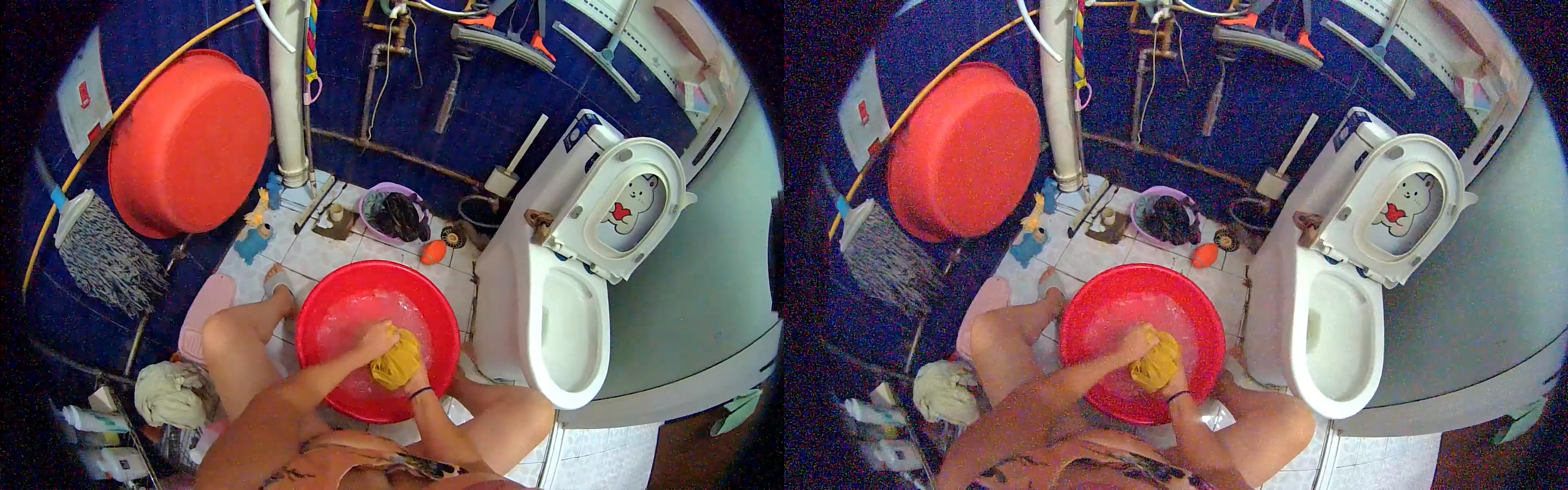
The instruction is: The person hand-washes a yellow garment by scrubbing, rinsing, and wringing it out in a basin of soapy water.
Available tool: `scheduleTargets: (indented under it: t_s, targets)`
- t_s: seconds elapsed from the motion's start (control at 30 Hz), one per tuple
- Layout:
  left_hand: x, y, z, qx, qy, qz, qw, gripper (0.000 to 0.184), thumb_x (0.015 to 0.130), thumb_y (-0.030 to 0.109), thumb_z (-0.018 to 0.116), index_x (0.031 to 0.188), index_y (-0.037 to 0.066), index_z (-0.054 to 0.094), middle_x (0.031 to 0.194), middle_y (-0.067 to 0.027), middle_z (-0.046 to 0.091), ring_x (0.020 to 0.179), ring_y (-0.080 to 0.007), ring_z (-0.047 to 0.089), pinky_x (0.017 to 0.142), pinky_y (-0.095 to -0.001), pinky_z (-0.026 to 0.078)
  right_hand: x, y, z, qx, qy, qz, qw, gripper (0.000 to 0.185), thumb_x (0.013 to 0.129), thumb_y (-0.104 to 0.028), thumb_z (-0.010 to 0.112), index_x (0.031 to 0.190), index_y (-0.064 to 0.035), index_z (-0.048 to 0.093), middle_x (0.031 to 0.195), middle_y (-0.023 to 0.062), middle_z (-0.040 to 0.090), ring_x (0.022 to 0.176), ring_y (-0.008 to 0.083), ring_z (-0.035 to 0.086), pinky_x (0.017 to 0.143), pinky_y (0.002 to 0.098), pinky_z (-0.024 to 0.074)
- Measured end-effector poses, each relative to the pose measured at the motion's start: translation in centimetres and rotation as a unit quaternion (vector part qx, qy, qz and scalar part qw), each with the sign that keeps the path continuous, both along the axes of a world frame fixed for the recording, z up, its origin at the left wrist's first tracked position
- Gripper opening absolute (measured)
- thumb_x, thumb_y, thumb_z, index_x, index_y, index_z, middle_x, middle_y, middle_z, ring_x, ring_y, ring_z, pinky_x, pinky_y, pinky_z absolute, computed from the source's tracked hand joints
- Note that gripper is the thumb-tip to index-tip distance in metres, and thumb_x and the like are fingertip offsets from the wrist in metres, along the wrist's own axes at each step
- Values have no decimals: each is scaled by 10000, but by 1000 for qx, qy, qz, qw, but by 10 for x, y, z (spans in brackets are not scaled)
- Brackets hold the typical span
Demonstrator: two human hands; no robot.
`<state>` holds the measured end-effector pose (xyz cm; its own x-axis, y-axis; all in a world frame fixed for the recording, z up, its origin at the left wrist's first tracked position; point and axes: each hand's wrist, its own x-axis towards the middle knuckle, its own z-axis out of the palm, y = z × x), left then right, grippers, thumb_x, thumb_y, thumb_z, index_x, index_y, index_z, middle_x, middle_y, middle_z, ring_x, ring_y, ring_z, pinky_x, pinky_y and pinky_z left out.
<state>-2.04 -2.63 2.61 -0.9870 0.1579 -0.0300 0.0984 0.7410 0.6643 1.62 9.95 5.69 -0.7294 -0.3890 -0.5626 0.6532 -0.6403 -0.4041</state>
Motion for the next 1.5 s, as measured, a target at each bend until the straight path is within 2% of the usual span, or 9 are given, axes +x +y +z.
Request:
scheduleTargets:
  t_s: [0.1, 0.2, 0.4, 0.57, 0.67, 0.77, 0.83, 1.07, 1.5]
  targets:
    - [-23, -40, -55, -187, -45, -45, 980, 390, 742, 383, 518, 932, 47, 574, 944, -163, 576, 891, -307, 556, 709, -422, 454, -13, 7, -27, 30, 30, -50, 998, 295, 811, -284, 465, 1042, -113, 532, 1023, 57, 563, 883, 226, 552, 750, 383, 455]
    - [-5, -69, -10, -118, -192, 104, 969, 384, 739, 394, 508, 928, 66, 577, 950, -151, 576, 892, -326, 554, 748, -420, 447, -29, 30, -85, 163, 159, -95, 969, 392, 761, -77, 454, 1152, -64, 429, 1081, 125, 513, 907, 269, 542, 769, 434, 459]
    - [0, -92, -80, -151, -169, 102, 969, 536, 723, 371, 538, 1181, 114, 432, 1190, -159, 433, 1045, -351, 455, 872, -404, 393, -13, 39, -99, 588, 141, 76, 793, 515, 719, -227, 576, 1183, -71, 417, 1110, 150, 488, 974, 300, 498, 827, 384, 425]
    - [28, -43, -54, -242, -136, 11, 961, 604, 692, 293, 604, 1235, 149, 381, 1282, -133, 311, 1129, -393, 342, 895, -426, 366, -8, 45, -168, 479, 117, 180, 851, 629, 747, -386, 564, 1262, -200, 254, 1294, 142, 315, 1086, 376, 397, 836, 507, 378]
    - [36, -31, -60, -197, -145, 16, 969, 554, 697, 281, 607, 1195, 119, 428, 1220, -147, 401, 1079, -334, 419, 868, -402, 384, 2, 29, -113, 271, -81, 190, 940, 768, 744, -522, 524, 1299, -314, 35, 1345, 133, 234, 1132, 443, 325, 792, 650, 325]
    - [29, -39, -208, 155, -127, -14, 980, 459, 712, 256, 587, 1121, 75, 486, 1085, -166, 513, 971, -287, 513, 808, -392, 417, 5, 14, -53, 221, -90, 181, 954, 781, 723, -596, 490, 1320, -285, 94, 1359, 120, 217, 1173, 415, 287, 840, 616, 318]
    - [37, 0, -176, 448, -150, 96, 876, 395, 709, 232, 579, 1044, 33, 518, 920, -162, 577, 843, -259, 565, 733, -376, 444, 0, 20, -84, 154, -164, 183, 957, 823, 698, -637, 484, 1330, -240, 137, 1359, 111, 221, 1195, 390, 268, 854, 612, 308]
    - [69, 83, 38, 188, -160, 0, 969, 614, 694, 512, 551, 1001, -20, 551, 902, -244, 576, 864, -341, 564, 764, -411, 424, 2, 42, -101, 2, -72, 136, 988, 642, 790, -531, 410, 1284, -138, 293, 1307, 90, 304, 1170, 276, 337, 911, 480, 336]
    - [0, -23, -57, -53, -50, 39, 997, 440, 773, 430, 473, 1005, 69, 570, 928, -173, 588, 898, -324, 546, 787, -441, 409, -8, 12, -59, -26, -5, -33, 999, 368, 845, -326, 446, 1122, -88, 488, 1104, 91, 530, 969, 264, 536, 837, 414, 444]
